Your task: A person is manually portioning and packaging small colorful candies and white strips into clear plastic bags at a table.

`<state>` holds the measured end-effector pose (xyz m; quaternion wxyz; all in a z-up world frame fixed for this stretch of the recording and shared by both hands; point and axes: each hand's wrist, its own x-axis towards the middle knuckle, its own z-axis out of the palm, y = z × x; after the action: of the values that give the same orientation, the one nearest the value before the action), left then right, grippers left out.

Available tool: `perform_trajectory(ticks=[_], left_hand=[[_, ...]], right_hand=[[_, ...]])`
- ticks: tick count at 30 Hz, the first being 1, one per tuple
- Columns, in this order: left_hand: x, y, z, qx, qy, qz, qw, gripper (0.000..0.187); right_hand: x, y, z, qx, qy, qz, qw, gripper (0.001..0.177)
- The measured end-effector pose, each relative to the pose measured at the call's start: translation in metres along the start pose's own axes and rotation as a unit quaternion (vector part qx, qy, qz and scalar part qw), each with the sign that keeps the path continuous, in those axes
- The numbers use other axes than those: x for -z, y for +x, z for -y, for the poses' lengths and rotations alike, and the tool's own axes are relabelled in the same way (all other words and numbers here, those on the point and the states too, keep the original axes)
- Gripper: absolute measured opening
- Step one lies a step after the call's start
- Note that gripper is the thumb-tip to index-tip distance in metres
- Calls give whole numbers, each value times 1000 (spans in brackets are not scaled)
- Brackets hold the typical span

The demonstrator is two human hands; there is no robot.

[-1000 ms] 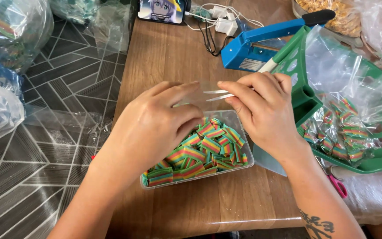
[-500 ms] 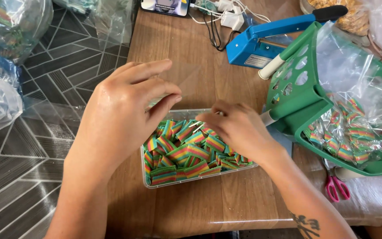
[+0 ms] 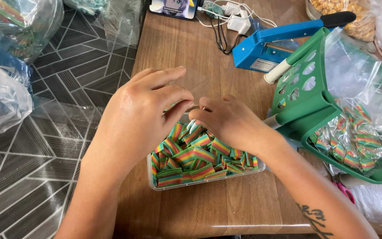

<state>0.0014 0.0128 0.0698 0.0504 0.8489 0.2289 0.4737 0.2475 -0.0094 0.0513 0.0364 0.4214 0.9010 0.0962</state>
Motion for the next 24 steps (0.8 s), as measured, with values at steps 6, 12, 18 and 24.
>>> perform_trajectory(ticks=[6, 12, 18, 24], left_hand=[[-2, -1, 1, 2, 2, -8, 1000, 13], [-4, -1, 1, -1, 5, 7, 1000, 10], [-4, 0, -1, 7, 2, 4, 1000, 15], [-5, -1, 0, 1, 1, 2, 1000, 16]], right_hand=[[6, -5, 1, 17, -12, 29, 999, 23], [-13, -1, 15, 26, -123, -78, 989, 23], [5, -1, 6, 43, -76, 4, 996, 16], [-11, -8, 15, 20, -69, -32, 997, 15]])
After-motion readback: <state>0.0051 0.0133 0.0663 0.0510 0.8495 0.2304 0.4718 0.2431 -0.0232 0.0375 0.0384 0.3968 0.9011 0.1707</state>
